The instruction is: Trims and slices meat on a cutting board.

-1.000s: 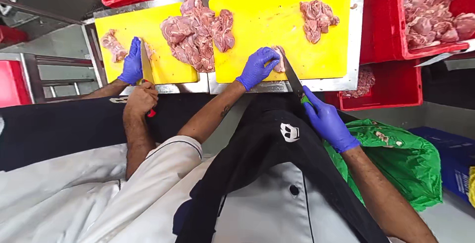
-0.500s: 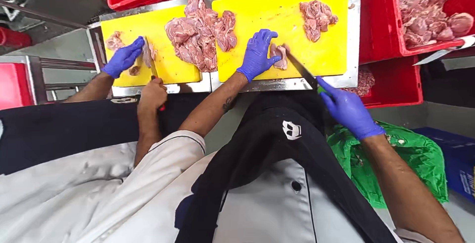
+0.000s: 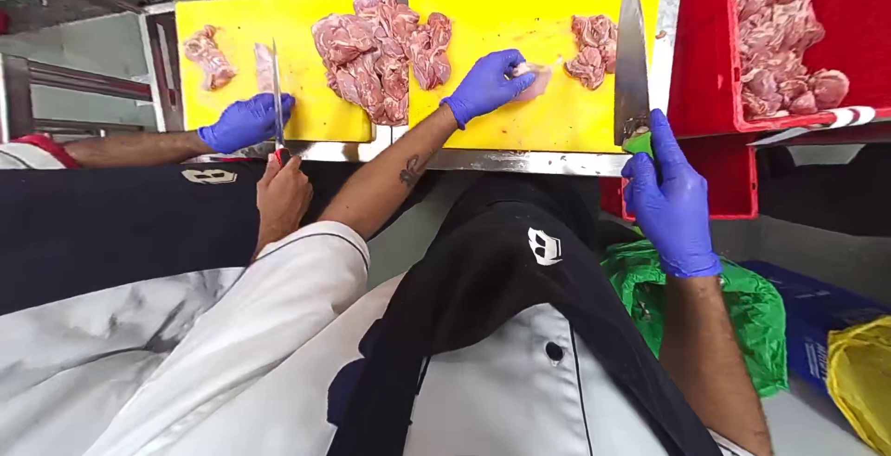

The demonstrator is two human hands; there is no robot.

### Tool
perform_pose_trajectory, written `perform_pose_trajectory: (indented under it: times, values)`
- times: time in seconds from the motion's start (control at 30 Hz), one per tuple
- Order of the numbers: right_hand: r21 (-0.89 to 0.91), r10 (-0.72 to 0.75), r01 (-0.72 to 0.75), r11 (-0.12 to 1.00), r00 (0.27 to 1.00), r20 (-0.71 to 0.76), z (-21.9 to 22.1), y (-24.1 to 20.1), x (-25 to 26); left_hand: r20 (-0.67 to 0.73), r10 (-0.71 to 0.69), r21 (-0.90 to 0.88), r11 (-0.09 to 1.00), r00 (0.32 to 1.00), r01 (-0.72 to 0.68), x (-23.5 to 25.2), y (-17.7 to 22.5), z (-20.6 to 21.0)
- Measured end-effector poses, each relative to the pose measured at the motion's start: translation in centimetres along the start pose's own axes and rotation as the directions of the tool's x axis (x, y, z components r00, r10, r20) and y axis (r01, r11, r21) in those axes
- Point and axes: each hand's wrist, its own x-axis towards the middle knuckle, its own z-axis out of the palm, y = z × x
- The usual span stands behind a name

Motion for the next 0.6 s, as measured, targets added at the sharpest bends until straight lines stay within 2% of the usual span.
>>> perform_pose_trajectory:
  times: [0.07,0.17,0.23,0.27,0.3,0.37,0.43,0.5,0.6]
  values:
    - [0.077,-0.005,-0.002,0.997,0.996,0.087,2.4,-1.1,-0.1,-0.082,-0.201,-0.086,0.977,0.976,0.194,-1.1,-0.4,1.2]
    - [0.176,0.012,-0.078,0.981,0.937,0.349,6.3,0.4,1.2,-0.169,-0.364,0.201,0.897,0.916,0.394,-2.8,-1.9,2.2]
    - [0.284,0.048,-0.179,0.942,0.909,0.414,8.1,2.4,2.5,-0.209,-0.416,0.325,0.824,0.885,0.464,-3.5,-2.0,1.5]
    - [0.308,0.074,-0.203,0.93,0.921,0.383,8.4,2.6,2.7,-0.233,-0.403,0.339,0.819,0.885,0.463,-3.7,-2.0,1.3]
    - [0.258,0.082,-0.172,0.951,0.942,0.325,8.2,2.3,2.8,-0.261,-0.352,0.339,0.839,0.899,0.426,-3.8,-2.1,1.1]
    - [-0.046,0.013,-0.002,0.999,0.97,0.245,7.4,0.6,2.6,-0.276,-0.127,0.33,0.918,0.953,0.218,-3.8,-3.1,1.1]
    - [-0.301,-0.097,0.185,0.935,0.953,0.287,6.0,-1.5,1.8,-0.234,0.051,0.315,0.949,0.971,0.026,-3.4,-3.9,1.7]
    - [-0.466,-0.092,0.278,0.84,0.919,0.384,4.7,-2.9,0.5,-0.209,0.097,0.349,0.937,0.973,-0.018,-3.6,-4.2,2.6]
    - [-0.555,-0.05,0.315,0.77,0.897,0.439,3.6,-2.9,0.0,-0.204,0.084,0.393,0.92,0.975,0.003,-3.7,-4.2,2.9]
